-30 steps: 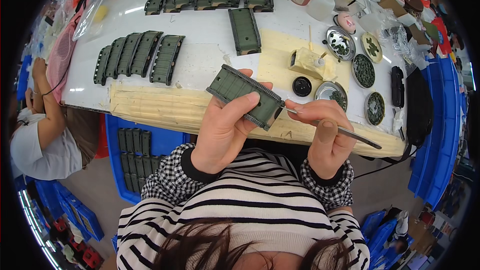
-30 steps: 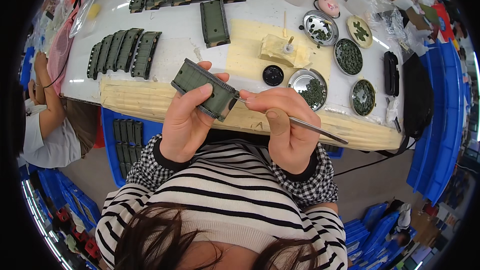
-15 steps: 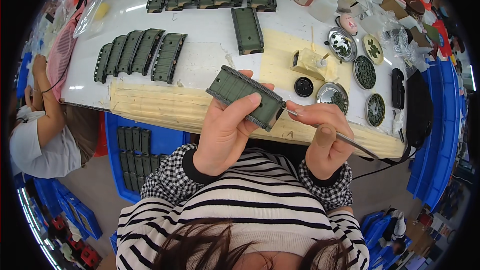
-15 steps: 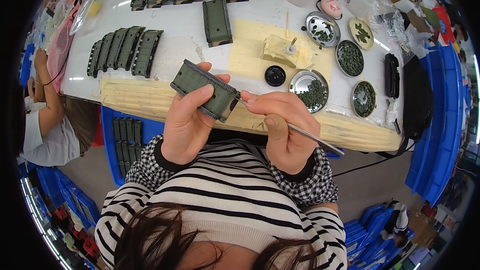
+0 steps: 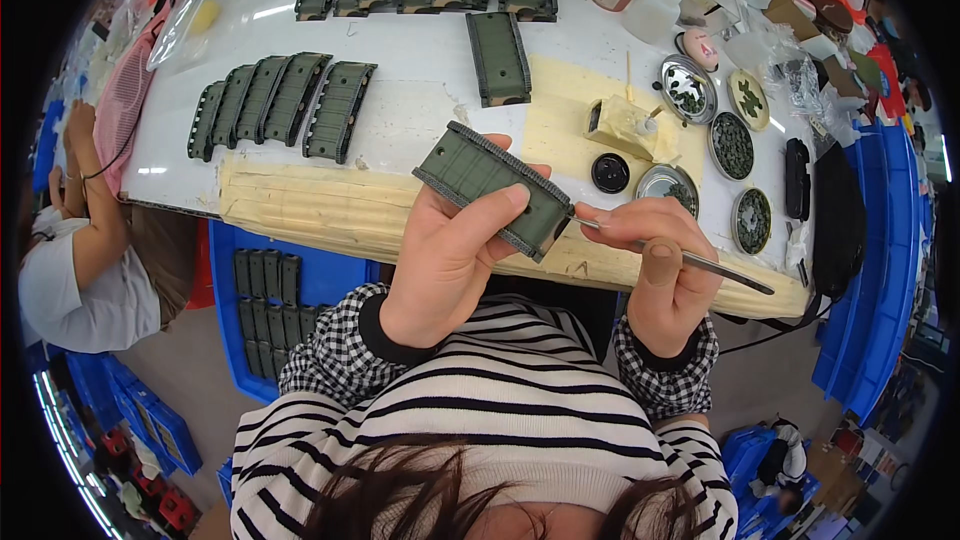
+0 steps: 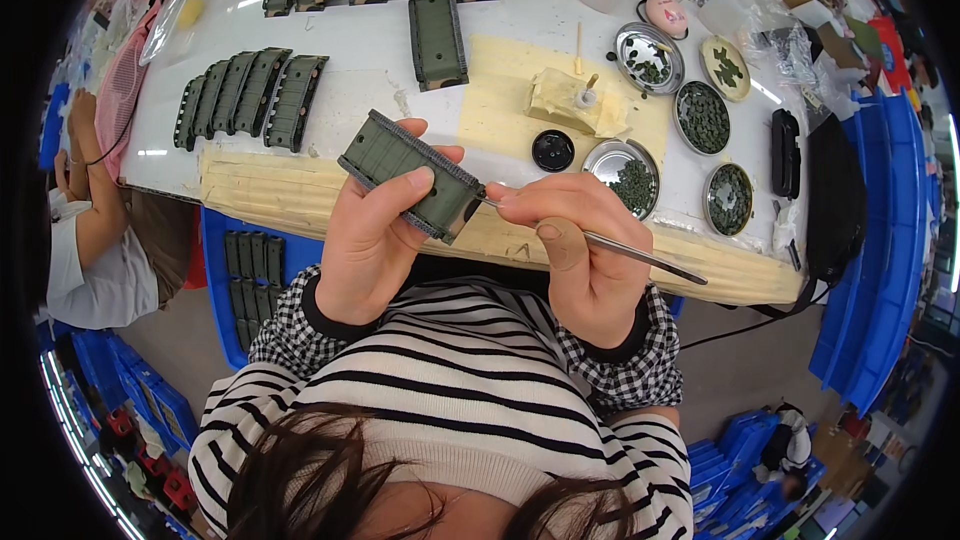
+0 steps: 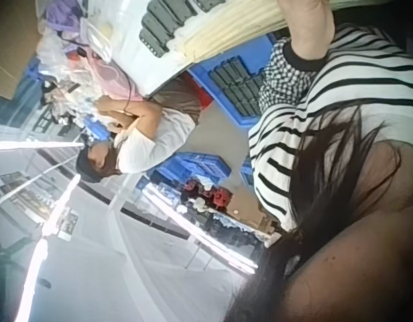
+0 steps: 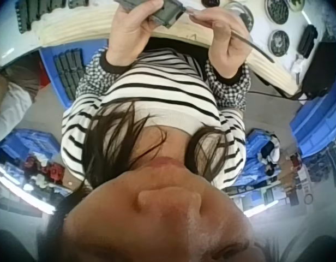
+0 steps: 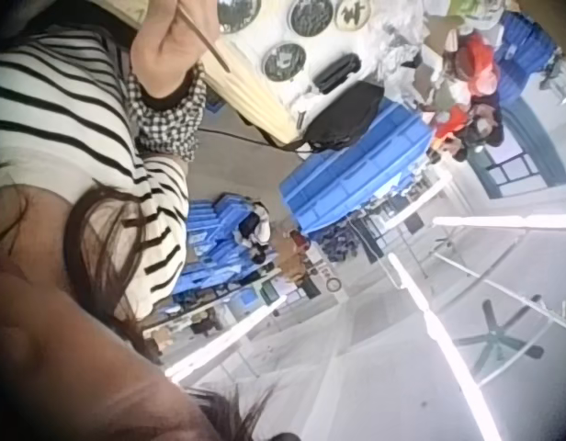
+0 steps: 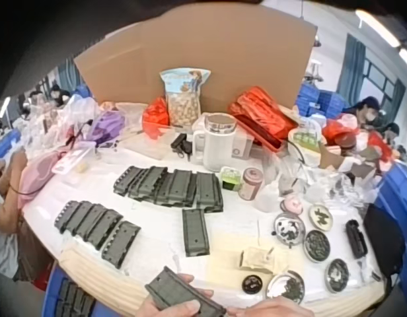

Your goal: Apply adhesive or finish with a brush and assemble plastic toy tank components at a workbench.

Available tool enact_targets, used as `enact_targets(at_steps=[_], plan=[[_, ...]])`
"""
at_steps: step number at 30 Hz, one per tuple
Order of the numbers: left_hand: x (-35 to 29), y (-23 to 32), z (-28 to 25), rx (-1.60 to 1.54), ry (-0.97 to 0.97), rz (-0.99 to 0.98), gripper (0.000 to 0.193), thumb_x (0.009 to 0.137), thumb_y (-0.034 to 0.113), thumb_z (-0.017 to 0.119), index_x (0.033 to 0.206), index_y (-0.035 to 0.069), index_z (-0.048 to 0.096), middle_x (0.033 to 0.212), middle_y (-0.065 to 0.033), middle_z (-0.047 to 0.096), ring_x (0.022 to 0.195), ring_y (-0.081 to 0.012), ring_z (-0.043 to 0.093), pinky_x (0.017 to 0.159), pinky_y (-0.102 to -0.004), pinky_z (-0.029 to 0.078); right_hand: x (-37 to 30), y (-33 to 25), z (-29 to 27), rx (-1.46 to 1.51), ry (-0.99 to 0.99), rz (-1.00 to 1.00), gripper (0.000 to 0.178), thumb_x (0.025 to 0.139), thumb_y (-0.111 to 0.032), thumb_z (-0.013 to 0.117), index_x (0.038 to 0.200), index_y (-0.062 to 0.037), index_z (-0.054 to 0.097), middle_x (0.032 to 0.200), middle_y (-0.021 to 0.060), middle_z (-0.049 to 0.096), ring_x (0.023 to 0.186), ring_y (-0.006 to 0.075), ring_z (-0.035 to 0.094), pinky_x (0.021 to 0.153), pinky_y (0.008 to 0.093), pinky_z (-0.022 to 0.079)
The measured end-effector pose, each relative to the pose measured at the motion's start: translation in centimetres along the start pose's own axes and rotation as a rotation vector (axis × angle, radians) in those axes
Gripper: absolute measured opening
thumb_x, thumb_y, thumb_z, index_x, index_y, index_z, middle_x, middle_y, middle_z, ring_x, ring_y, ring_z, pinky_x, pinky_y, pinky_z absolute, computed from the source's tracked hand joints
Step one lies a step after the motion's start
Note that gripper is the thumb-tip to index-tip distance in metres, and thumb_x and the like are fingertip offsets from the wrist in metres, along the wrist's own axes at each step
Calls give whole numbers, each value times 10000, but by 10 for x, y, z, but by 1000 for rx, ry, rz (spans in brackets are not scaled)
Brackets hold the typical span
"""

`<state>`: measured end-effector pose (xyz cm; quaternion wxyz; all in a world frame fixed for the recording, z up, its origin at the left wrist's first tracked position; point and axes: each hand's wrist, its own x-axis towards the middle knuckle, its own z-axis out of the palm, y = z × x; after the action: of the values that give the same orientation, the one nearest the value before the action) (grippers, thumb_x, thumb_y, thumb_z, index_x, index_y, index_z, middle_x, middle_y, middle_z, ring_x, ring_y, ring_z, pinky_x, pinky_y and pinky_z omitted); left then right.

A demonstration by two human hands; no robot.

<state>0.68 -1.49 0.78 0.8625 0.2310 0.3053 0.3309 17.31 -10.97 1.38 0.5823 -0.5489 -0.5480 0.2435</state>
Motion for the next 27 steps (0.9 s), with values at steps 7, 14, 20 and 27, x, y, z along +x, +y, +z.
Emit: enact_targets(at_steps=[7, 14, 20, 27], plan=[[-1, -2, 0, 7, 0, 12, 444, 915, 14, 566, 1313, 56, 374, 1199, -164, 580, 1047, -188, 615, 842, -319, 555, 2, -3, -2, -84, -41, -48, 196, 962, -108, 528, 956, 42, 654, 915, 151, 686, 803, 218, 628, 740, 308, 509], [0, -3, 0, -31, 30, -32, 441, 907, 69, 573, 1311, 62, 397, 1198, -151, 574, 1074, -197, 592, 904, -336, 516, 0, -3, 2, -133, -54, -88, 214, 969, -131, 531, 985, 43, 654, 965, 171, 663, 882, 256, 674, 766, 306, 539], [1, -4, 1, -68, 21, -64, 432, 911, 94, 569, 1311, 59, 409, 1207, -146, 571, 1076, -195, 590, 917, -334, 505, -2, 0, 4, -106, -23, -135, 235, 977, -160, 523, 1005, 33, 654, 958, 175, 659, 937, 282, 683, 775, 315, 551], [3, -2, -3, -123, 2, -90, 413, 910, 65, 571, 1288, 53, 405, 1203, -157, 569, 1072, -201, 599, 897, -329, 529, 1, -1, 0, -138, -70, -190, 202, 943, -132, 566, 1008, 38, 654, 976, 178, 662, 924, 277, 679, 777, 318, 550]])
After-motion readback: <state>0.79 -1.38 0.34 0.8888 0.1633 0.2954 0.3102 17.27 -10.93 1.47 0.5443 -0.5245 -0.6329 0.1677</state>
